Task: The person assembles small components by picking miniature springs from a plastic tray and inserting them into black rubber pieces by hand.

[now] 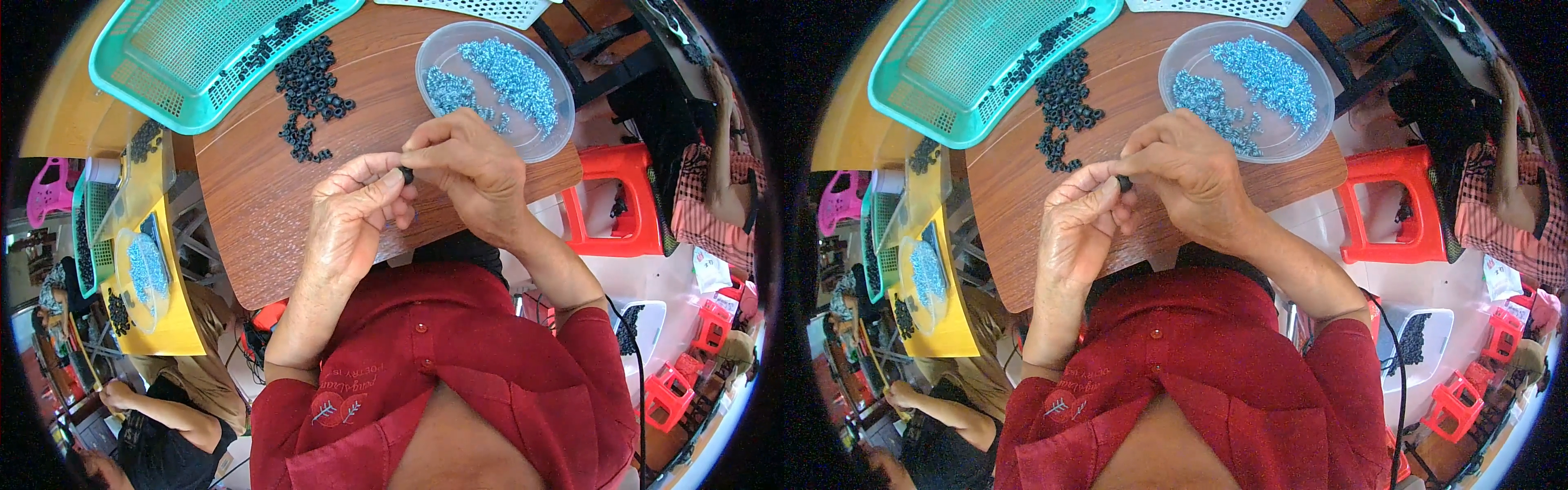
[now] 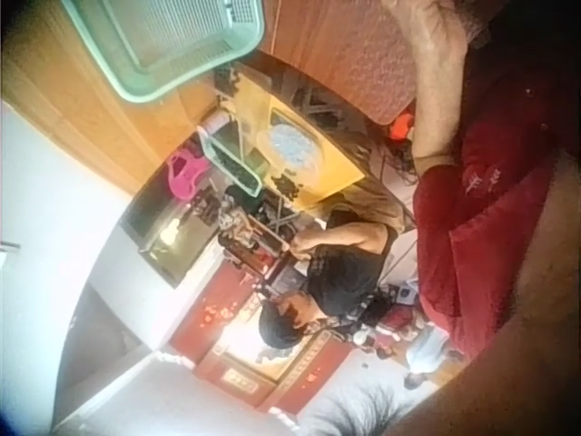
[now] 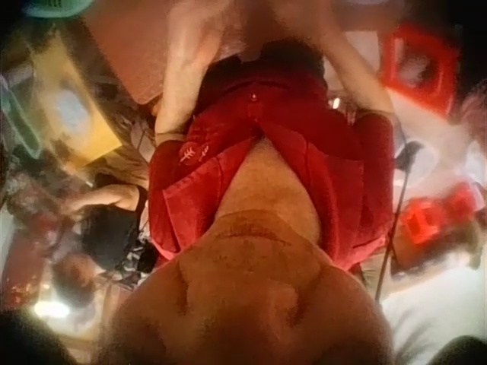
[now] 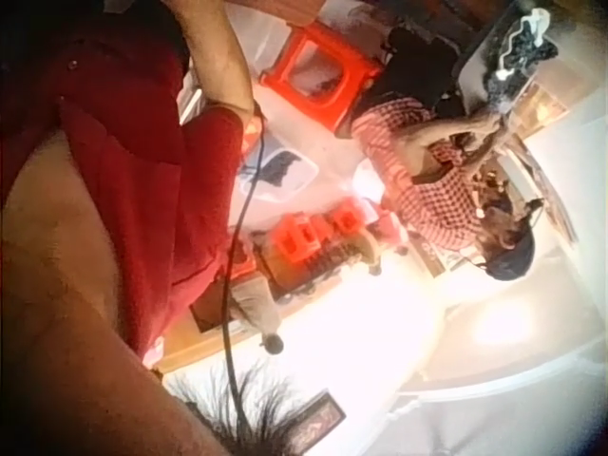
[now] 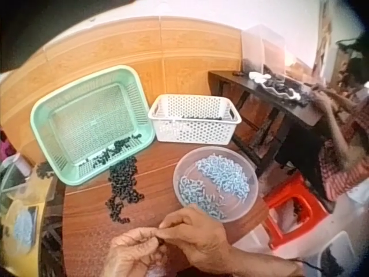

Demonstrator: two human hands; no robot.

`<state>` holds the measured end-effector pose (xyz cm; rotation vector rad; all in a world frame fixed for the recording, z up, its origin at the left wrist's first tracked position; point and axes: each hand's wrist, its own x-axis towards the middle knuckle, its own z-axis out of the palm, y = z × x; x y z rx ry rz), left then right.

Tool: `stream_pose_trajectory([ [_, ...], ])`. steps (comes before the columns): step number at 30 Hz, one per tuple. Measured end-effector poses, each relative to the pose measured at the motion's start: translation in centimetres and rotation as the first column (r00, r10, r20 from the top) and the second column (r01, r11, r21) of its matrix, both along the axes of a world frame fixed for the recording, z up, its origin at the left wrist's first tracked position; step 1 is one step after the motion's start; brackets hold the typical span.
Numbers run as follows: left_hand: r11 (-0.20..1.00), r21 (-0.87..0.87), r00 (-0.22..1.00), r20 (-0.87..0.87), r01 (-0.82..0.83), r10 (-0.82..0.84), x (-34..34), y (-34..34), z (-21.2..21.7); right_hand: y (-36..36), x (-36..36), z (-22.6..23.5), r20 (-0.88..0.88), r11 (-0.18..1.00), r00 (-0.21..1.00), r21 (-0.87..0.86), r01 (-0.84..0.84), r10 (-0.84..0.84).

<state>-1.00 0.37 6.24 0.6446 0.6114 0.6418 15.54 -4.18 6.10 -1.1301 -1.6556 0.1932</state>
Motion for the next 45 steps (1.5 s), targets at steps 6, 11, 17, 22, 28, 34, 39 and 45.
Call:
stream_pose_trajectory([
  [6,0.999,-0.035,0.999,-0.041,-0.005,0.003,0.5,0.2,-0.1,-0.7,-0.1,-0.3,-0.128,0.993,0.991,-0.114,0.011,-0.026],
  [11,0.992,-0.127,1.000,-0.008,0.009,-0.010,1.0,0.3,-0.4,-1.0,-0.8,-0.6,-0.277,0.992,0.960,-0.127,-0.007,-0.029],
  [17,0.995,-0.095,0.999,0.032,0.003,0.000,1.2,0.2,-1.2,-1.3,-0.5,-1.1,-0.271,0.993,0.962,-0.108,-0.043,0.012],
  [22,0.996,-0.094,0.999,0.041,0.000,0.004,1.0,0.1,-1.3,-1.7,-0.6,-0.3,-0.326,0.983,0.945,-0.183,-0.036,-0.026],
  [28,0.997,-0.072,1.000,-0.011,-0.011,0.010,0.8,0.2,-0.8,-1.5,0.1,-0.4,-0.094,0.994,0.996,-0.107,-0.005,-0.006],
  [34,1.000,0.016,0.998,-0.055,0.020,-0.019,0.6,0.0,-0.3,-1.3,0.3,-0.9,-0.141,0.994,0.989,-0.103,0.024,-0.038],
  [39,0.997,0.071,0.997,-0.067,0.032,-0.027,0.3,0.0,-0.5,-1.1,0.7,-1.1,-0.134,0.993,0.991,-0.116,-0.002,-0.014],
  [45,0.998,0.040,0.993,-0.104,0.055,-0.050,0.7,0.3,-0.2,-0.7,0.8,-1.6,-0.016,0.997,0.998,0.029,0.069,-0.068],
])
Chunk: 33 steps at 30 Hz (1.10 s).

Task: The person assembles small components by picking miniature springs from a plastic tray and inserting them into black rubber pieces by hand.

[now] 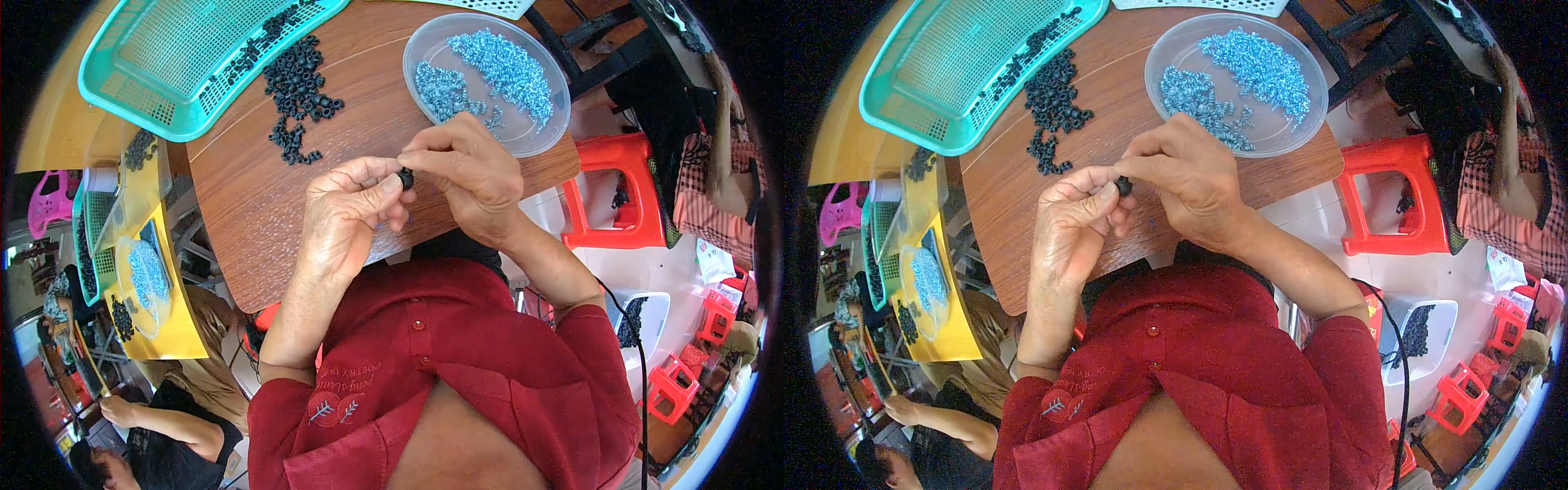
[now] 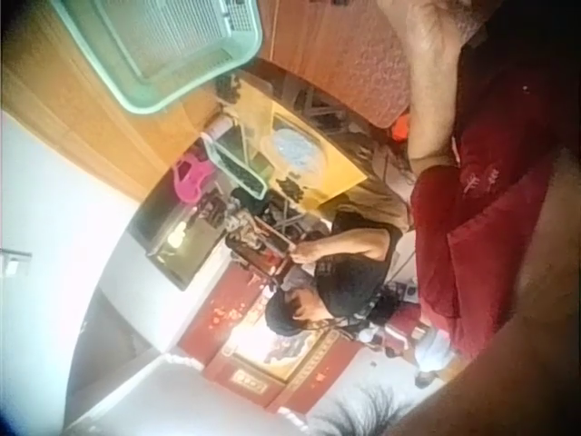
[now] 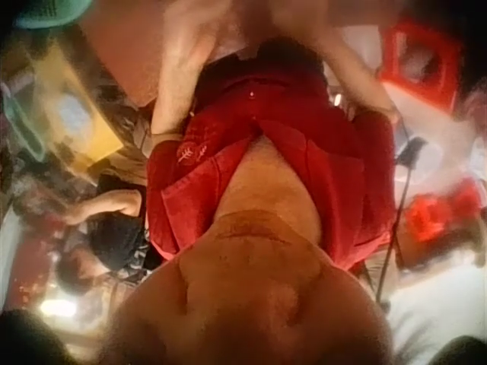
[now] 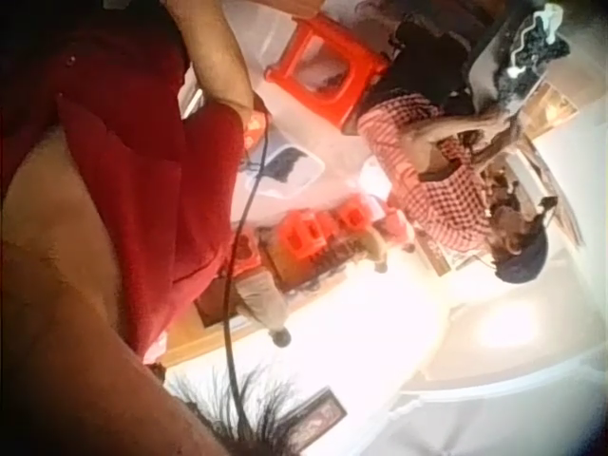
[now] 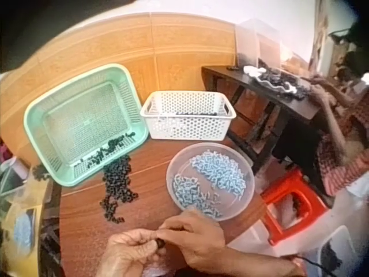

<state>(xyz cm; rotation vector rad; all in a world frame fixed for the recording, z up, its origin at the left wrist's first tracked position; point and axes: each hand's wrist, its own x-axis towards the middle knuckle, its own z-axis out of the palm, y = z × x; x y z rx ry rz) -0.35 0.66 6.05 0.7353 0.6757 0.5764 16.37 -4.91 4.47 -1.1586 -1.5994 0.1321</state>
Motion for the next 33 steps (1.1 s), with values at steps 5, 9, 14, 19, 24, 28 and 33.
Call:
stream_pose_trajectory([
  [5,0.998,-0.064,1.000,0.021,0.019,-0.018,0.0,0.0,-0.5,0.1,0.1,-0.6,0.062,0.999,0.998,0.038,-0.021,0.019],
  [9,0.999,-0.032,0.999,0.049,0.000,0.002,-0.1,0.1,-0.7,0.0,0.0,0.0,-0.002,0.994,0.994,-0.018,-0.106,0.106],
  [14,0.999,0.049,0.999,0.030,-0.016,0.015,-0.1,0.1,-0.5,0.0,-0.5,-0.1,0.058,0.998,0.997,0.044,-0.053,0.051],
  [19,0.994,0.112,0.999,-0.032,-0.005,0.009,-0.1,0.1,-0.6,-0.2,-0.5,-0.5,-0.001,0.998,0.998,0.019,-0.063,0.063],
  [24,0.996,-0.054,0.998,-0.001,-0.068,0.068,-0.1,-0.5,-0.1,-0.3,-0.5,-0.5,-0.045,0.998,0.997,0.009,-0.054,0.055],
  [28,0.999,0.042,1.000,-0.016,0.005,-0.004,-0.1,-1.2,-0.8,-0.4,-0.4,-0.4,0.002,0.999,0.999,0.008,-0.054,0.054],
  [33,0.987,0.133,0.996,-0.013,-0.087,0.089,0.1,-1.7,-0.8,-0.2,-0.6,-0.4,0.010,0.994,0.996,0.069,-0.087,0.086],
])
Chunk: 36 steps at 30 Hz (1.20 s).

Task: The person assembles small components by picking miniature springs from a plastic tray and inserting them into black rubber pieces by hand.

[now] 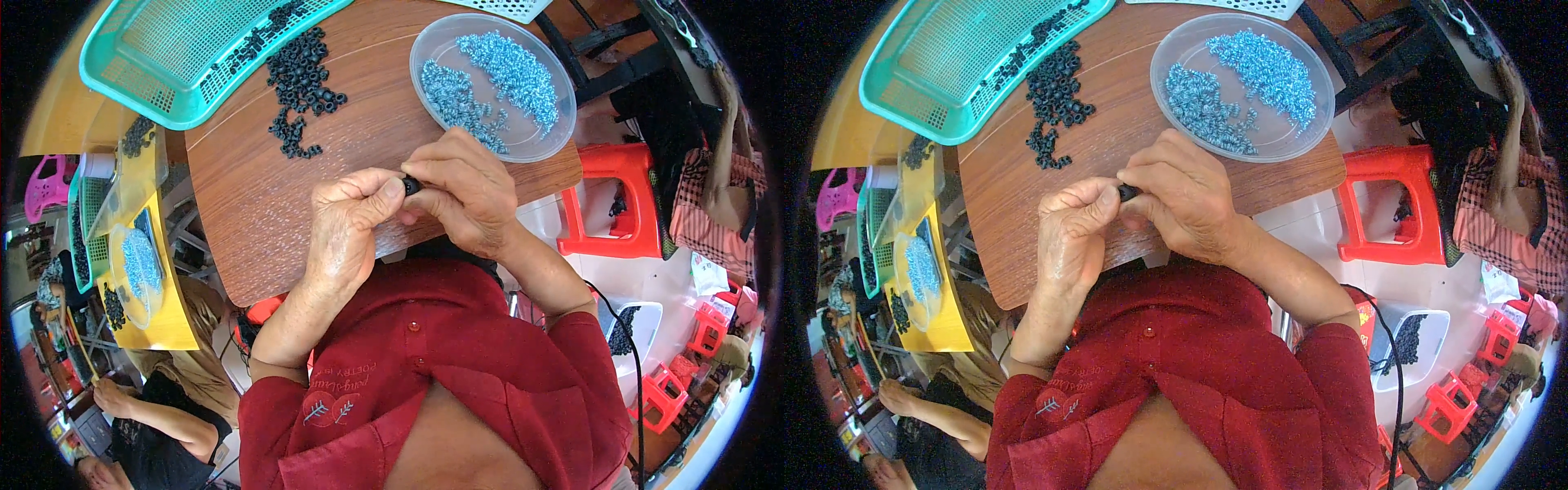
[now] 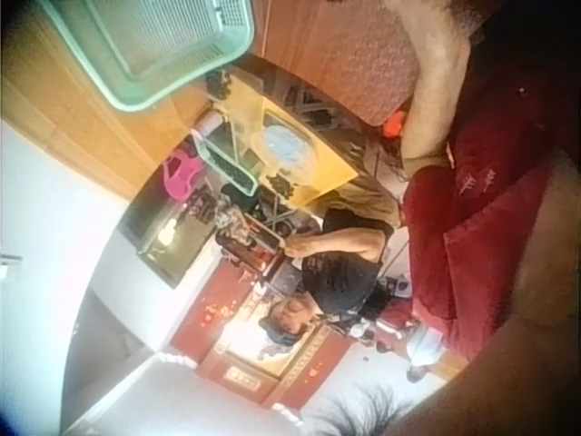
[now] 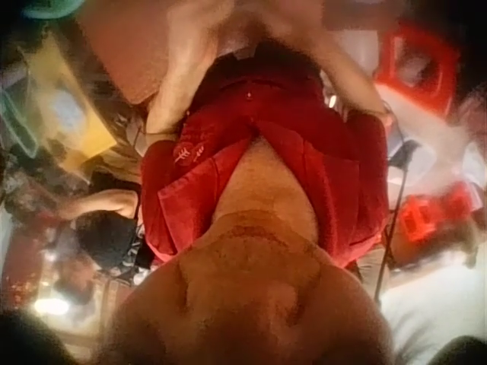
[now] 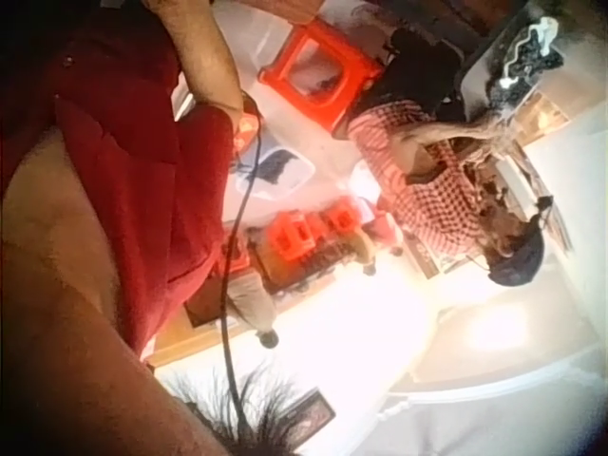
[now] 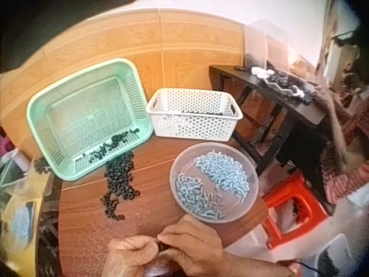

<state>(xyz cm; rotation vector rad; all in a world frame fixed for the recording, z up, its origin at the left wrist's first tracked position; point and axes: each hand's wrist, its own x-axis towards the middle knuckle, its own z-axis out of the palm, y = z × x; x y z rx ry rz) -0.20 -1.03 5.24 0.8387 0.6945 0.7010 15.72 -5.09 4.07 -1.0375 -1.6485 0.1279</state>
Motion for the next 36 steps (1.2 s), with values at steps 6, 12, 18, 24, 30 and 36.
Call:
stream_pose_trajectory([
  [6,0.998,0.054,1.000,-0.022,0.013,-0.012,0.4,0.5,-0.2,0.5,-0.2,-0.5,0.006,0.999,1.000,0.039,-0.005,0.005],
  [12,1.000,0.003,1.000,0.005,-0.014,0.014,1.0,0.6,0.2,0.7,0.2,-0.3,0.019,0.999,0.999,0.039,0.038,-0.038],
  [18,1.000,0.006,0.999,-0.036,0.014,-0.013,0.7,1.2,-1.0,1.6,0.8,-0.4,0.035,0.999,0.998,-0.024,0.045,-0.044],
  [24,0.912,0.395,0.926,-0.292,-0.112,0.241,-1.8,4.1,-1.5,7.0,6.9,4.7,0.246,0.949,0.917,0.068,0.307,-0.315],
  [30,0.704,0.710,0.726,-0.487,0.005,0.486,-3.0,9.1,-2.3,14.7,12.2,11.1,0.277,0.833,0.799,0.003,0.554,-0.533],
  [36,0.179,0.902,0.640,-0.409,0.394,0.651,0.0,12.1,-2.4,20.6,19.4,9.5,0.508,0.635,0.514,0.087,0.768,-0.691],
])
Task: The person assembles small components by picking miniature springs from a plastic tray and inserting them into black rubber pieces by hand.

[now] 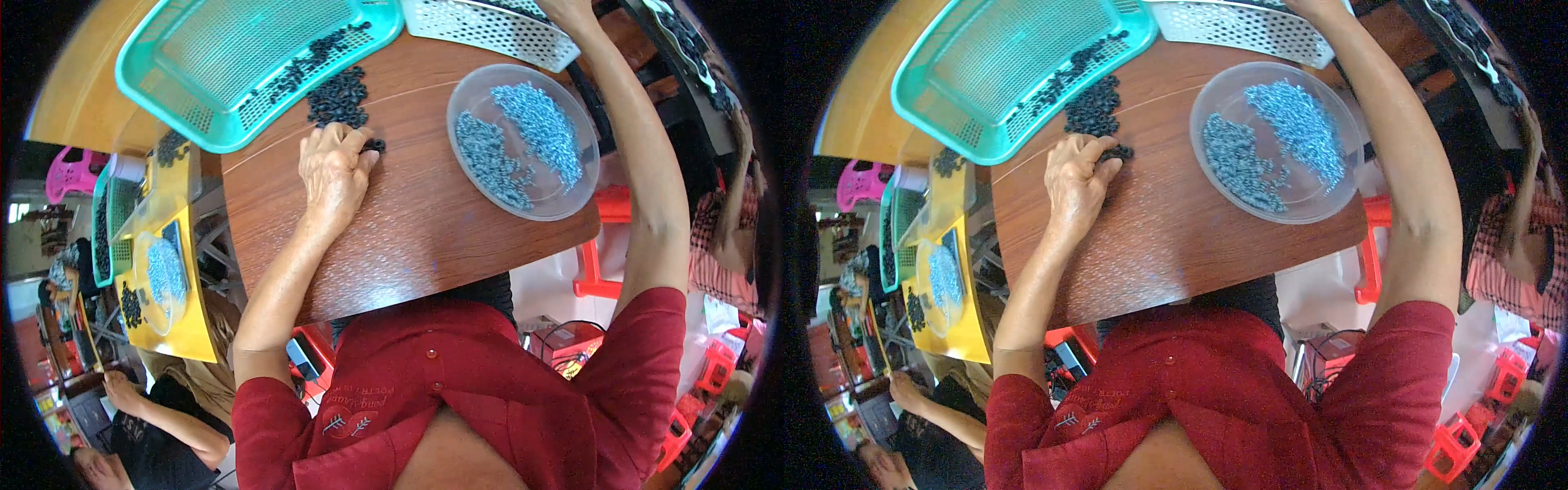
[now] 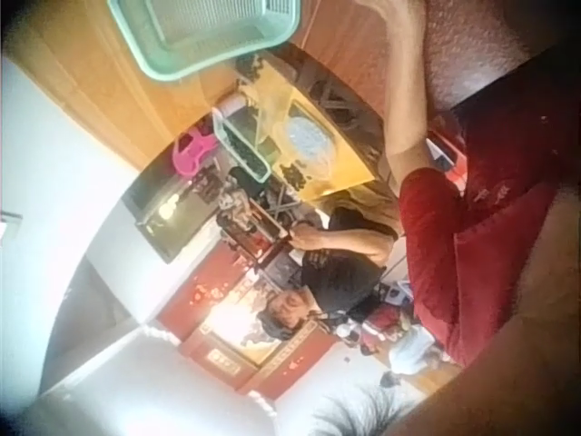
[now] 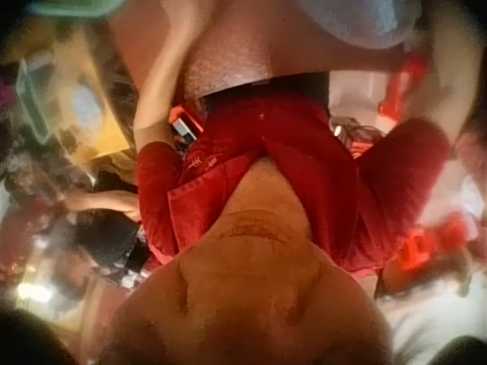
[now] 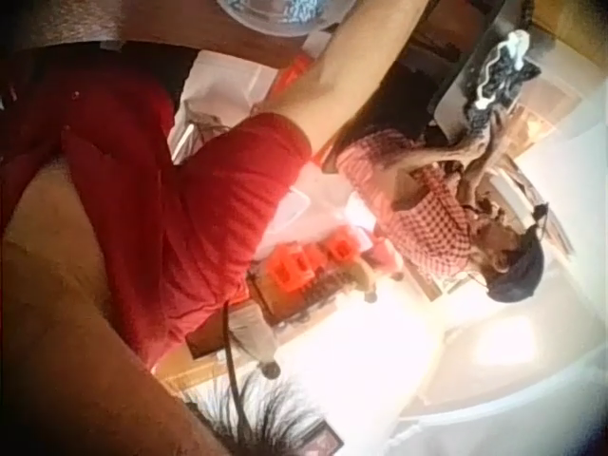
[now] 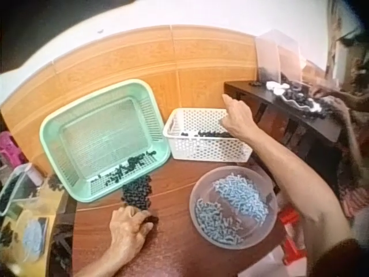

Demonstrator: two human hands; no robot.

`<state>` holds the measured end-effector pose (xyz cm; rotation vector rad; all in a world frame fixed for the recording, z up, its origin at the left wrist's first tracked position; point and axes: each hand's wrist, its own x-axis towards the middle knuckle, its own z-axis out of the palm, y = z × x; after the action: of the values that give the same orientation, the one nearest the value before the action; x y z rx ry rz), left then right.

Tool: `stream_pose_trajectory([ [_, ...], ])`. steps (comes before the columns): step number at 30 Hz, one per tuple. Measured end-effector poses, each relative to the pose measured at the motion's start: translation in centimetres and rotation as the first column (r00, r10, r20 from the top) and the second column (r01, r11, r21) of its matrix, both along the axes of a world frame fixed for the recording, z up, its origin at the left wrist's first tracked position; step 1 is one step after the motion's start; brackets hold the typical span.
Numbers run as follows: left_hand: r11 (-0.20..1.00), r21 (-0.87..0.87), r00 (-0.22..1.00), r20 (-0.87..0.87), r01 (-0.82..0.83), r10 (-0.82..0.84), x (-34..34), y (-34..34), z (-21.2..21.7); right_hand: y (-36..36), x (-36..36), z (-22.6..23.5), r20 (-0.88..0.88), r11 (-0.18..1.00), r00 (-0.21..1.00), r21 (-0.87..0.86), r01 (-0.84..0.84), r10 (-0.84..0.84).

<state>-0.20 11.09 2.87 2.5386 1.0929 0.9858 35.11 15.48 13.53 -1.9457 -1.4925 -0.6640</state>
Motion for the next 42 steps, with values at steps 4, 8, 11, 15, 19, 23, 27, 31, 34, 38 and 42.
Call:
stream_pose_trajectory([
  [4,0.955,0.273,0.947,-0.320,0.115,-0.022,1.6,1.4,-1.0,-4.2,-2.9,-0.2,-0.126,0.982,0.975,0.066,-0.175,0.182],
  [8,0.900,0.369,0.906,-0.418,0.232,-0.063,1.9,1.8,-1.4,-7.7,-3.3,-4.4,-0.120,0.911,0.905,0.120,-0.394,0.407],
  [11,0.888,0.380,0.903,-0.422,0.259,-0.083,2.6,1.6,-1.5,-12.6,-3.3,-6.0,-0.055,0.933,0.932,-0.034,-0.359,0.357],
  [15,0.895,0.341,0.871,-0.481,0.288,-0.098,3.1,1.0,-1.7,-17.4,-3.1,-8.0,-0.239,0.895,0.885,-0.110,-0.433,0.399],
  [19,0.892,0.303,0.853,-0.500,0.335,-0.151,4.0,-0.6,-1.5,-20.6,-3.2,-9.8,-0.324,0.826,0.860,-0.285,-0.486,0.394],
  [23,0.903,0.269,0.849,-0.501,0.335,-0.166,4.3,-1.6,-1.6,-21.4,-4.0,-11.4,-0.298,0.782,0.890,-0.433,-0.449,0.346],
  [27,0.917,0.246,0.844,-0.514,0.315,-0.152,4.0,-2.6,-1.3,-20.7,-4.6,-12.2,-0.198,0.752,0.941,-0.567,-0.338,0.274],
  [31,0.934,0.236,0.859,-0.498,0.269,-0.122,3.0,-3.2,-2.1,-20.0,-5.4,-12.2,-0.188,0.755,0.956,-0.586,-0.293,0.224],
  [34,0.948,0.202,0.904,-0.402,0.246,-0.149,2.6,-4.3,-1.5,-20.1,-5.3,-12.7,-0.132,0.775,0.948,-0.548,-0.314,0.291],
  [38,0.916,-0.379,0.991,0.058,0.132,-0.119,1.9,-5.8,-0.7,-20.9,-5.4,-12.2,-0.267,0.803,0.918,-0.454,-0.387,0.292],
  [42,0.550,-0.765,0.889,0.450,0.335,0.084,2.1,-7.4,0.2,-21.7,-7.0,-9.6,-0.541,0.812,0.786,-0.290,-0.507,0.298],
])
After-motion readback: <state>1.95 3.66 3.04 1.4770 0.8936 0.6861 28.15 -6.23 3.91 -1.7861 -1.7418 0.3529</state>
